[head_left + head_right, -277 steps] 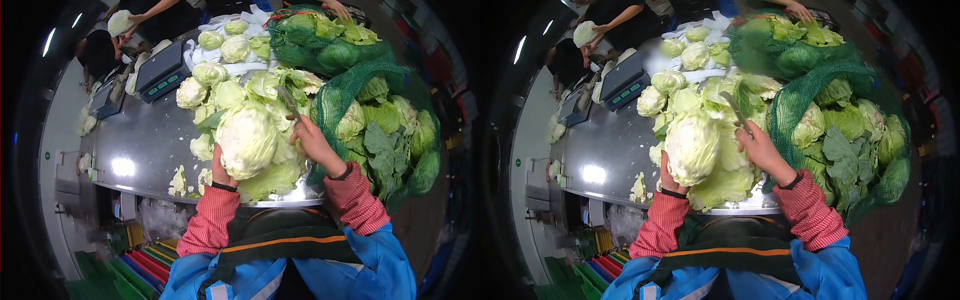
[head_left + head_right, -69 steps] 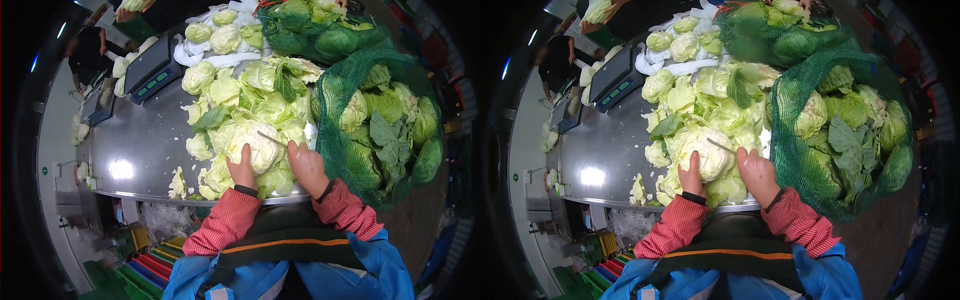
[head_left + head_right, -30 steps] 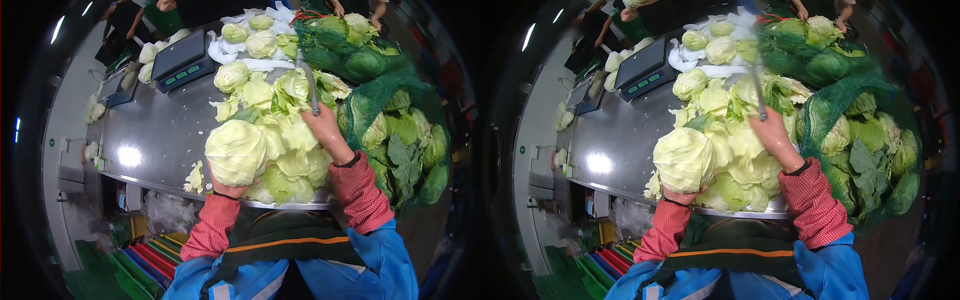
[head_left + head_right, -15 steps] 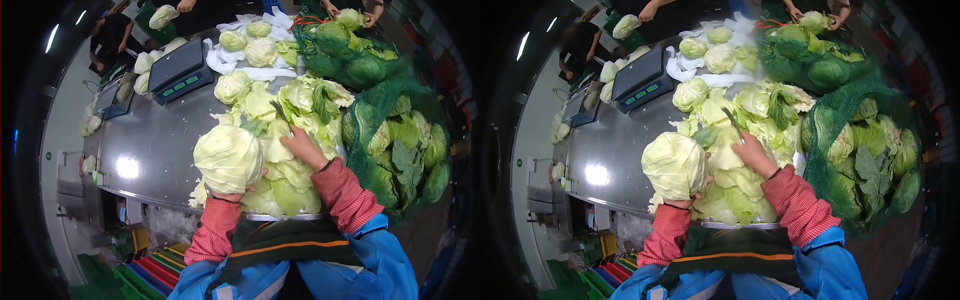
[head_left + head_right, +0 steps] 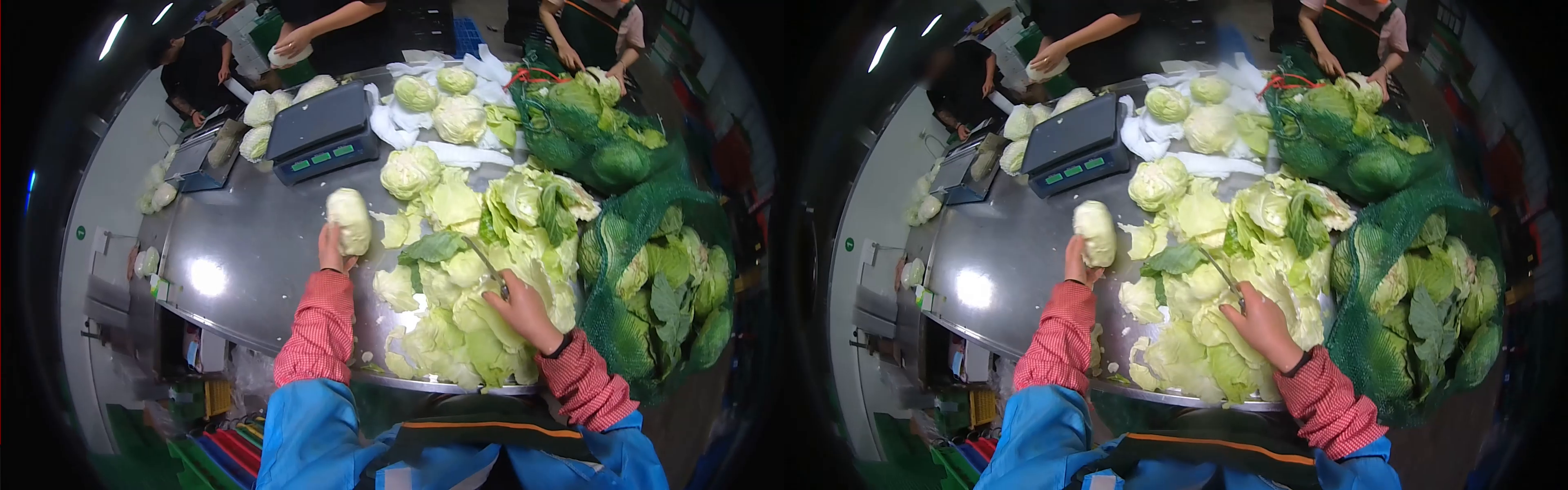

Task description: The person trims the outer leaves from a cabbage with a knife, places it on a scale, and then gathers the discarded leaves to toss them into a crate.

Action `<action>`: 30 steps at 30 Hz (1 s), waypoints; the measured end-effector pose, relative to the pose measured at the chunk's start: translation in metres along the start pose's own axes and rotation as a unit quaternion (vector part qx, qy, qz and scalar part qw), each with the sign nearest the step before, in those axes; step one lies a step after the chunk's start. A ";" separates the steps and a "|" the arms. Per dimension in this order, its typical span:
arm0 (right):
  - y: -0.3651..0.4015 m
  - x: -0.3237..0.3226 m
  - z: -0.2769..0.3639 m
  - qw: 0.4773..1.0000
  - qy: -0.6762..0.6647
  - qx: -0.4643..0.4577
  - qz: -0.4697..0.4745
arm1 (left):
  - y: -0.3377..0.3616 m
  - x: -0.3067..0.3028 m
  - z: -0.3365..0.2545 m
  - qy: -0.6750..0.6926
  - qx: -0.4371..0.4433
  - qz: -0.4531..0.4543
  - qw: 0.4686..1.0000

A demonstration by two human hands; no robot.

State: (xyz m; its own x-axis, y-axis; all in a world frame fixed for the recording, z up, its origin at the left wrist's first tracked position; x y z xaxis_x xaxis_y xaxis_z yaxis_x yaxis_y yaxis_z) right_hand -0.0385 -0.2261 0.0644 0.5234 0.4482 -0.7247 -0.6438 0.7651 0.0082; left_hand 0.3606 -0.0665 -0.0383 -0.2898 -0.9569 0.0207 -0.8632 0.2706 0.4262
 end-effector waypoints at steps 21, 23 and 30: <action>-0.098 0.061 0.052 0.995 -0.060 -0.040 0.073 | -0.048 0.048 -0.008 -0.056 0.164 0.006 0.985; -0.103 0.066 0.046 0.995 -0.038 -0.030 0.091 | -0.055 0.052 -0.005 0.064 0.097 0.030 0.993; -0.110 0.066 0.031 0.995 -0.080 0.006 0.061 | -0.109 0.094 -0.148 0.257 0.100 0.018 0.961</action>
Point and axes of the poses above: each hand's wrist, its own y-axis away from the middle knuckle, its own x-axis out of the palm, z = x × y, the point moved 10 cm from there along -y, towards the middle knuckle, and after that the axes turned 5 degrees about -z, right-handed, at the moved point
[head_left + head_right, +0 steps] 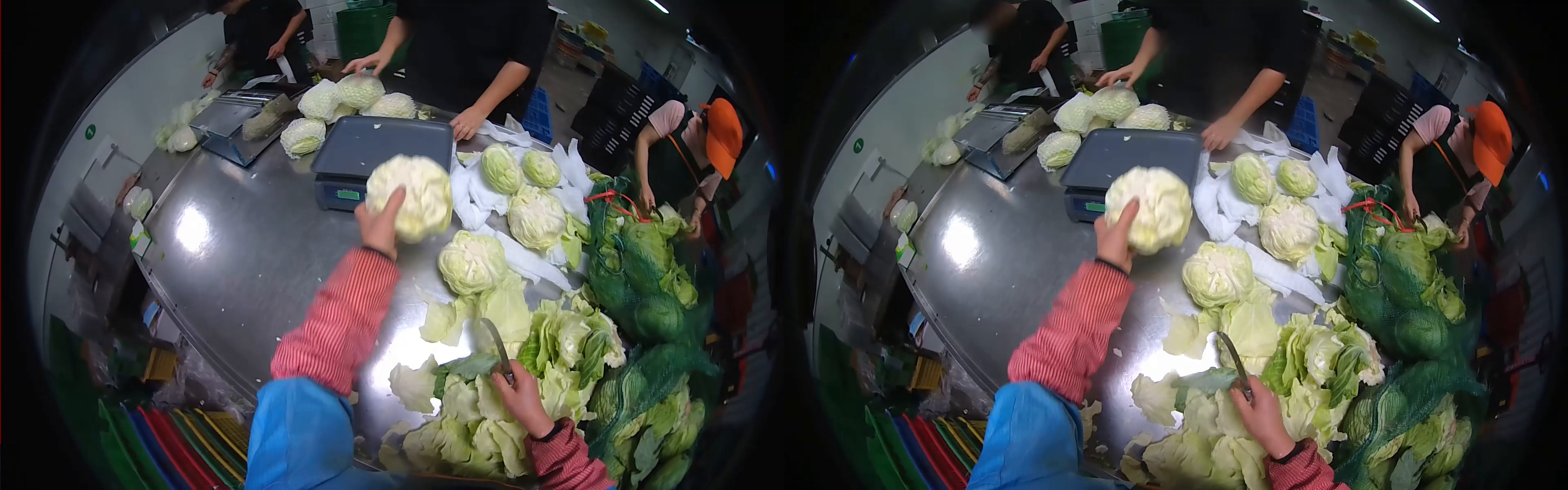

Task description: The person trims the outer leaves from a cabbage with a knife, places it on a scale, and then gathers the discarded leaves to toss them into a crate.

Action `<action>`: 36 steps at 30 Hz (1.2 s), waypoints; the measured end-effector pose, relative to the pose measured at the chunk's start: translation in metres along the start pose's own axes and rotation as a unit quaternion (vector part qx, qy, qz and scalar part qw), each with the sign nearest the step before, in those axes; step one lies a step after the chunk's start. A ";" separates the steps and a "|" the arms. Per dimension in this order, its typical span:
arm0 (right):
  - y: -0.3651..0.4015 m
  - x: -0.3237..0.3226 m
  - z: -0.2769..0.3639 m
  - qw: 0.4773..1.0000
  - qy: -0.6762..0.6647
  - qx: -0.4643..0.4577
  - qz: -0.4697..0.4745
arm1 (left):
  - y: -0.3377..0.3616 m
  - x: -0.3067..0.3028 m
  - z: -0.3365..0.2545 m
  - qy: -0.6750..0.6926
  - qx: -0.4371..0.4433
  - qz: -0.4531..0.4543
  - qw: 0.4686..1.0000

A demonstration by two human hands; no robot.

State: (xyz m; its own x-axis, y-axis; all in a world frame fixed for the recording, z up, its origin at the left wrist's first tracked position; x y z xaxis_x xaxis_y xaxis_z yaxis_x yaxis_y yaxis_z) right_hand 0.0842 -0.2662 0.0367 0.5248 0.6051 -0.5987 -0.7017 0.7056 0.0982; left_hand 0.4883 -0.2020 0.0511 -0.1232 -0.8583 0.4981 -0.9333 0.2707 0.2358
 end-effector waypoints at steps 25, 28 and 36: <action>0.117 -0.057 0.007 0.996 0.039 -0.048 -0.059 | 0.276 -0.208 0.017 -0.476 0.196 -0.007 0.858; 0.135 -0.061 0.002 0.996 0.055 -0.044 -0.058 | 0.312 -0.222 0.003 -0.507 0.231 -0.013 0.830; 0.165 -0.067 0.007 0.992 0.093 -0.062 -0.058 | 0.339 -0.246 0.005 -0.606 0.219 -0.024 0.764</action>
Point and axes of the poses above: each hand's wrist, its own y-axis away from the middle knuckle, its own x-axis out of the palm, z = x × y, the point moved 10 cm from there along -y, towards the middle knuckle, and after that the axes turned 5 degrees about -z, right-handed, at the moved point
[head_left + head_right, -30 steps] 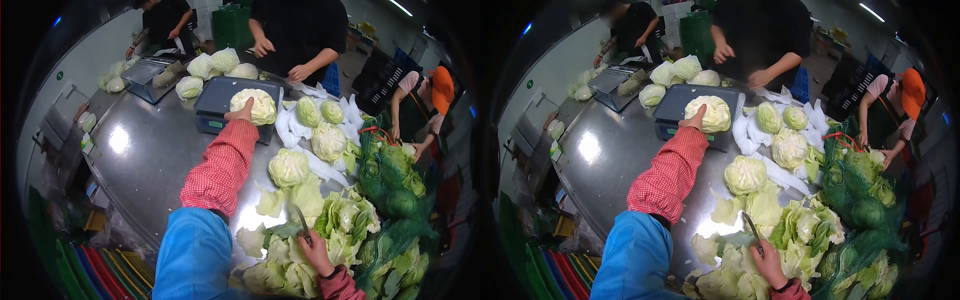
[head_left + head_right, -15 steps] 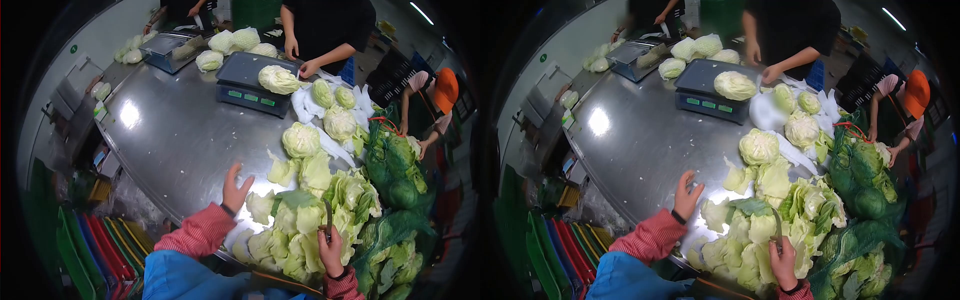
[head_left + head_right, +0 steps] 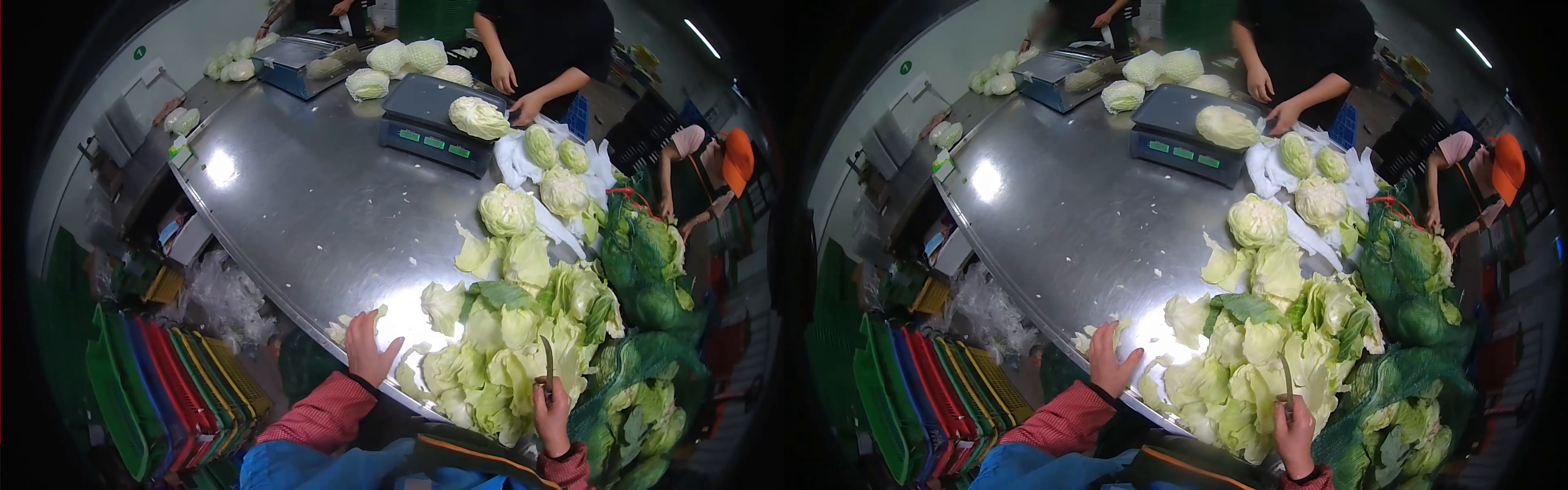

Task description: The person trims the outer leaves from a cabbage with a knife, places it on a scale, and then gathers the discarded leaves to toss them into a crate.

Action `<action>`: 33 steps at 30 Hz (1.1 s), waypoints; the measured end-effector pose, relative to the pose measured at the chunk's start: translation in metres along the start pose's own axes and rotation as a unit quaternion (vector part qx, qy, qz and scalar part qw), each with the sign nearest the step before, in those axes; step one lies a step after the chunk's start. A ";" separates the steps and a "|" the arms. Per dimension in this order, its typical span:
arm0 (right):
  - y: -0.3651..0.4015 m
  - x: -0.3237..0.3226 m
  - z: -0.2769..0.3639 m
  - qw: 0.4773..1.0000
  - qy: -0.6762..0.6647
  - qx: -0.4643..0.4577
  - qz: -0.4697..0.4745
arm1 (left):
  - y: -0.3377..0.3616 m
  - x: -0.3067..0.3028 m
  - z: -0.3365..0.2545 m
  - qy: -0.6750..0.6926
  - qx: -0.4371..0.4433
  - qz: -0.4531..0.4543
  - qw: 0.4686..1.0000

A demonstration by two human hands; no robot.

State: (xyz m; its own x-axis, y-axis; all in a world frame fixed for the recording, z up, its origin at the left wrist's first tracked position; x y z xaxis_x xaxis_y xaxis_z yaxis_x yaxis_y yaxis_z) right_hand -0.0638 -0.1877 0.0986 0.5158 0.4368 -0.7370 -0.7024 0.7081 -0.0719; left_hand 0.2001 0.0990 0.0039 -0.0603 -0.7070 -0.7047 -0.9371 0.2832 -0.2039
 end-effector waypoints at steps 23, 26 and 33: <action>0.017 0.004 -0.116 0.990 -0.101 0.101 0.008 | -0.058 0.112 -0.211 0.052 0.251 -0.024 0.966; 0.033 -0.078 -0.101 0.992 -0.095 0.082 -0.024 | -0.005 0.104 -0.335 0.224 0.302 0.054 0.925; 0.127 -0.336 -0.282 0.866 -0.072 0.258 -0.423 | 0.214 0.260 -0.530 0.369 0.258 0.565 0.692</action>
Point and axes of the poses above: each hand's wrist, its own y-axis away from the middle knuckle, its own x-axis out of the palm, z = x × y, the point moved 10 cm from there along -y, towards the middle knuckle, and after that the axes turned 5 degrees about -z, right-handed, at the moved point
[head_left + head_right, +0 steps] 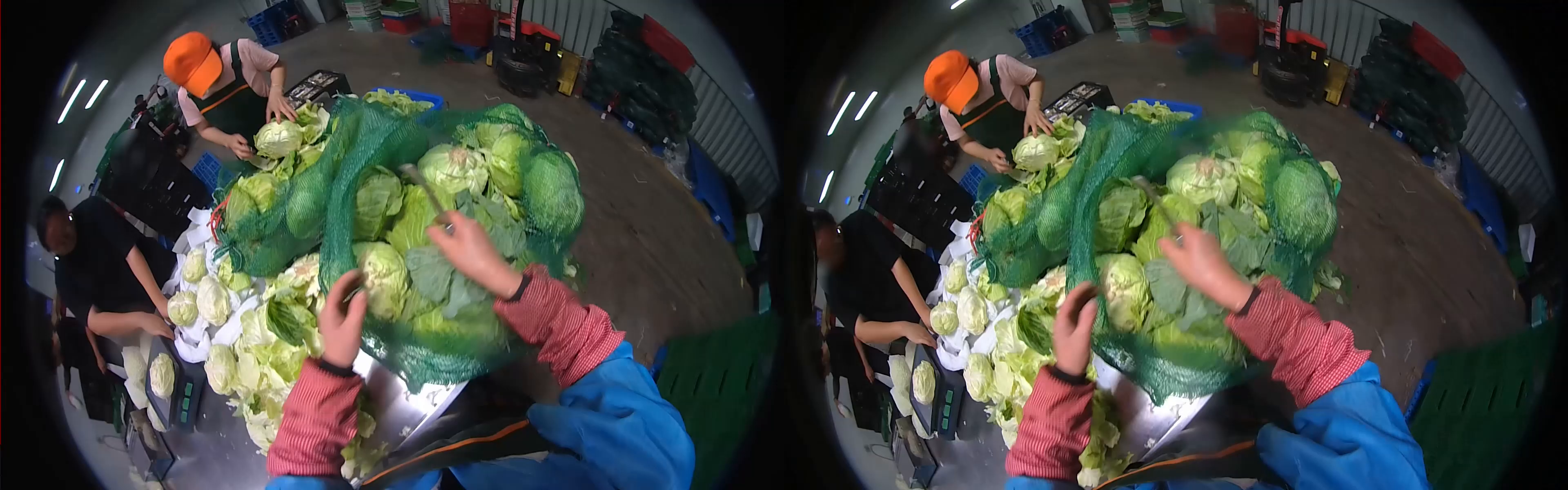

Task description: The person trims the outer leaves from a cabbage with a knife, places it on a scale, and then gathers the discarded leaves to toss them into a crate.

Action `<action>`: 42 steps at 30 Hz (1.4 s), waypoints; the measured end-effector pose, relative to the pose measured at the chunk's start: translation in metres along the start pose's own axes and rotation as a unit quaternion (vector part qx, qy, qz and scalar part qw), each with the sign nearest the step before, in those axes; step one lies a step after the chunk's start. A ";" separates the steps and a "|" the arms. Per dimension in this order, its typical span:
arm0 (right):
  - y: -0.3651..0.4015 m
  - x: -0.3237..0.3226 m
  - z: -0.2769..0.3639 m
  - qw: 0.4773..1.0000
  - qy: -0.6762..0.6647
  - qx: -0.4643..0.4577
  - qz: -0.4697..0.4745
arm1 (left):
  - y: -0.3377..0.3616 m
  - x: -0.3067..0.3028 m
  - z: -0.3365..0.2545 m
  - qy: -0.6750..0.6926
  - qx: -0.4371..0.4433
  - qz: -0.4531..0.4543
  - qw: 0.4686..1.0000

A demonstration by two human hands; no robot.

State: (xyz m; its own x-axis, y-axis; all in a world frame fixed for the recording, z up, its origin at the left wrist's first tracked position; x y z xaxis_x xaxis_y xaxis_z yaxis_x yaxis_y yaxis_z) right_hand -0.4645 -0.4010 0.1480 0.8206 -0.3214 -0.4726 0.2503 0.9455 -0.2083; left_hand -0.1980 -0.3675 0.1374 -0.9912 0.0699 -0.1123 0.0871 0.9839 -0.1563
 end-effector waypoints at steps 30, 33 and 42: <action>-0.021 0.026 0.101 0.979 -0.012 -0.174 0.104 | -0.078 0.118 0.015 0.579 -0.211 0.083 0.783; 0.020 0.042 0.164 0.952 -0.051 -0.269 0.136 | -0.042 0.056 -0.005 0.600 -0.163 -0.003 0.783; 0.177 0.204 0.181 0.870 -0.090 -0.134 0.466 | 0.150 -0.153 0.040 0.354 -0.074 -0.338 0.869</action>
State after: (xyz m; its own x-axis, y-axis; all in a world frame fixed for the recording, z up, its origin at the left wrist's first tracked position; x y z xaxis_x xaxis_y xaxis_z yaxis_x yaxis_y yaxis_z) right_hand -0.1593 -0.2899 0.1700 0.6758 0.6151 -0.4061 -0.6765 0.7363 -0.0106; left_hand -0.0289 -0.2375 0.0920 -0.6281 -0.5007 0.5956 -0.5011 0.8459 0.1827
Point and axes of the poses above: each hand's wrist, its own y-axis away from the middle knuckle, its own x-axis out of the palm, z = x × y, the point moved 10 cm from there along -y, towards the middle knuckle, and after that the axes turned 5 degrees about -z, right-handed, at the moved point
